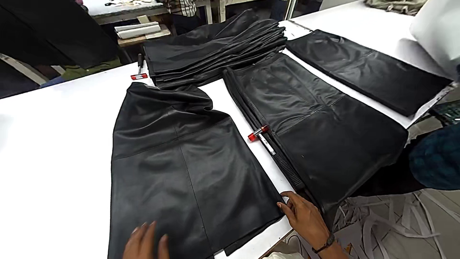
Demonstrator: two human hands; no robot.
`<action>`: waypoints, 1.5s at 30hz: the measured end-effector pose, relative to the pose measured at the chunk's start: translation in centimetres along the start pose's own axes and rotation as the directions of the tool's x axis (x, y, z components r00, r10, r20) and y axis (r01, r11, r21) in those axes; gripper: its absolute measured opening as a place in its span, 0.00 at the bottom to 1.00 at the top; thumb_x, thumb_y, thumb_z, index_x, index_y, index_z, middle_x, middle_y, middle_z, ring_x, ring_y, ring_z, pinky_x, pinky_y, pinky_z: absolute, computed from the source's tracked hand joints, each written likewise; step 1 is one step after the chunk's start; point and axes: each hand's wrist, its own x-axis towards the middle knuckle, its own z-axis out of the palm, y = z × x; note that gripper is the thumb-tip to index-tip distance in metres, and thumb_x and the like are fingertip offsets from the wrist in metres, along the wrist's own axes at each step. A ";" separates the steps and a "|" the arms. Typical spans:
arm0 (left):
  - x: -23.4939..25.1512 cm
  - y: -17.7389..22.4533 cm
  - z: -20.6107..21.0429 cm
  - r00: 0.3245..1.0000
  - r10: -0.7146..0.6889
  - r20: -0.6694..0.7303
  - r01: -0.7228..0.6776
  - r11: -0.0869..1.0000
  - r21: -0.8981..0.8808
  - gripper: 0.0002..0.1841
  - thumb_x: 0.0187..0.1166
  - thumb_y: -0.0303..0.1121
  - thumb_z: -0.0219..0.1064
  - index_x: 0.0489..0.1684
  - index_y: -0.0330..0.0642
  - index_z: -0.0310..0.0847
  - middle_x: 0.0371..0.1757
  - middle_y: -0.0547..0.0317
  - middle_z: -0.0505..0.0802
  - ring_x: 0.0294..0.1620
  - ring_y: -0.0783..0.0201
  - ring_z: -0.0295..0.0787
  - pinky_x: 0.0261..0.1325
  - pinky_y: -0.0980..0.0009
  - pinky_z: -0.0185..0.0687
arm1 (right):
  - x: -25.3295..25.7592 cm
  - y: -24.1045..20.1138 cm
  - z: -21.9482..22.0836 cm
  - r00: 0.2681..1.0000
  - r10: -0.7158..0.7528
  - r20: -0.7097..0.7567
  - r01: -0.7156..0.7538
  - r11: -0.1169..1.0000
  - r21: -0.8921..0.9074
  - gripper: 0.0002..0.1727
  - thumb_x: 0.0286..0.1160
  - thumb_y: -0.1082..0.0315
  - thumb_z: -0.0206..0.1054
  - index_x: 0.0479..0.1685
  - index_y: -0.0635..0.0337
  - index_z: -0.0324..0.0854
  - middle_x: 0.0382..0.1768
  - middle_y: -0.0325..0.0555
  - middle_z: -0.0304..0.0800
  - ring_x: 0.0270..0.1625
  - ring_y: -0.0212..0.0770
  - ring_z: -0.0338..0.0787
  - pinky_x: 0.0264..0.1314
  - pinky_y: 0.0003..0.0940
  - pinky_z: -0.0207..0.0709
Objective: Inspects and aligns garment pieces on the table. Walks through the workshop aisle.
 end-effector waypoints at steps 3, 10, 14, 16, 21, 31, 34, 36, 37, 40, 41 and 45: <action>3.9 6.4 3.2 0.983 0.178 -0.043 -0.182 0.979 -0.093 0.27 0.85 0.51 0.60 0.67 0.37 0.86 0.74 0.36 0.85 0.81 0.35 0.75 0.83 0.37 0.65 | 0.1 0.1 0.1 1.000 -0.018 -0.007 0.018 1.000 -0.021 0.22 0.79 0.51 0.65 0.63 0.55 0.86 0.28 0.43 0.88 0.28 0.47 0.88 0.35 0.50 0.83; 4.5 10.2 10.6 0.958 0.225 0.180 -0.245 0.965 0.098 0.48 0.74 0.81 0.38 0.87 0.60 0.72 0.93 0.53 0.66 0.95 0.45 0.53 0.91 0.33 0.38 | -0.1 -0.9 0.6 0.979 -0.139 -0.150 0.124 0.987 -0.104 0.23 0.80 0.53 0.60 0.61 0.57 0.89 0.38 0.51 0.89 0.34 0.51 0.90 0.34 0.51 0.86; 4.4 10.2 10.5 0.958 0.232 0.167 -0.249 0.964 0.090 0.48 0.74 0.81 0.39 0.86 0.61 0.73 0.92 0.52 0.67 0.94 0.44 0.55 0.91 0.32 0.39 | 0.4 -0.7 0.4 0.996 -0.046 -0.073 0.046 0.999 -0.005 0.28 0.81 0.43 0.59 0.63 0.57 0.87 0.30 0.45 0.90 0.28 0.47 0.89 0.34 0.50 0.85; 4.4 10.1 10.5 0.957 0.245 0.152 -0.260 0.962 0.086 0.48 0.73 0.81 0.40 0.86 0.61 0.73 0.91 0.51 0.68 0.93 0.43 0.57 0.90 0.32 0.40 | 1.0 -0.8 -0.8 0.997 0.053 0.060 -0.053 0.999 -0.010 0.28 0.80 0.48 0.64 0.72 0.56 0.81 0.32 0.47 0.92 0.33 0.50 0.91 0.41 0.54 0.84; 4.4 9.9 10.6 0.954 0.270 0.131 -0.283 0.954 0.097 0.49 0.71 0.82 0.40 0.85 0.59 0.73 0.90 0.49 0.70 0.92 0.41 0.60 0.88 0.30 0.42 | 2.7 -4.4 -3.6 0.974 0.116 0.192 -0.076 0.976 -0.203 0.28 0.80 0.58 0.66 0.80 0.52 0.76 0.61 0.57 0.87 0.59 0.58 0.90 0.55 0.56 0.83; 4.5 10.1 9.8 0.942 0.272 0.196 -0.294 0.951 0.098 0.51 0.72 0.81 0.43 0.87 0.53 0.72 0.90 0.41 0.68 0.92 0.37 0.57 0.88 0.29 0.39 | 9.4 -6.2 4.1 0.968 -0.167 0.186 0.212 0.945 -0.251 0.57 0.78 0.22 0.27 0.96 0.59 0.47 0.96 0.51 0.42 0.97 0.53 0.39 0.93 0.68 0.28; 4.5 10.1 9.8 0.942 0.263 0.211 -0.289 0.952 0.102 0.51 0.71 0.81 0.45 0.87 0.54 0.71 0.90 0.41 0.67 0.92 0.37 0.57 0.88 0.29 0.40 | 9.4 -7.4 2.8 0.969 -0.133 0.208 0.184 0.951 -0.248 0.57 0.78 0.22 0.27 0.95 0.61 0.49 0.95 0.52 0.45 0.97 0.54 0.40 0.93 0.69 0.25; 4.5 10.1 9.8 0.940 0.258 0.222 -0.286 0.952 0.107 0.51 0.72 0.81 0.44 0.87 0.54 0.70 0.91 0.41 0.66 0.92 0.38 0.56 0.89 0.30 0.38 | 9.8 -6.8 4.1 0.976 -0.202 0.084 0.217 0.941 -0.260 0.57 0.79 0.22 0.27 0.93 0.60 0.54 0.94 0.51 0.50 0.96 0.52 0.46 0.93 0.68 0.33; 4.3 10.2 9.7 0.940 0.254 0.226 -0.283 0.953 0.107 0.51 0.72 0.81 0.44 0.87 0.54 0.70 0.91 0.41 0.66 0.93 0.38 0.56 0.89 0.30 0.38 | 9.9 -6.5 4.6 0.974 -0.197 0.112 0.220 0.940 -0.261 0.57 0.78 0.21 0.25 0.94 0.60 0.52 0.95 0.51 0.47 0.97 0.52 0.43 0.94 0.68 0.31; 4.4 10.2 9.8 0.942 0.258 0.214 -0.286 0.952 0.107 0.51 0.72 0.81 0.43 0.87 0.53 0.71 0.91 0.41 0.66 0.92 0.38 0.56 0.89 0.30 0.38 | 10.2 -6.3 4.5 0.967 -0.170 0.191 0.215 0.944 -0.250 0.59 0.76 0.20 0.24 0.96 0.60 0.46 0.96 0.50 0.39 0.98 0.51 0.36 0.94 0.67 0.25; 4.4 10.2 9.7 0.941 0.265 0.210 -0.291 0.951 0.104 0.51 0.72 0.81 0.43 0.87 0.53 0.71 0.91 0.40 0.67 0.92 0.37 0.56 0.88 0.30 0.39 | 9.7 -6.4 4.0 0.964 -0.157 0.213 0.208 0.948 -0.242 0.59 0.76 0.20 0.25 0.96 0.60 0.44 0.97 0.50 0.38 0.98 0.51 0.34 0.93 0.68 0.23; 4.6 10.3 9.7 0.939 0.270 0.214 -0.296 0.950 0.103 0.51 0.72 0.81 0.44 0.87 0.52 0.70 0.91 0.40 0.67 0.92 0.37 0.56 0.88 0.29 0.39 | 5.0 -5.5 2.1 0.974 -0.158 0.162 0.196 0.948 -0.252 0.58 0.78 0.21 0.30 0.93 0.62 0.52 0.94 0.53 0.49 0.96 0.52 0.47 0.93 0.69 0.32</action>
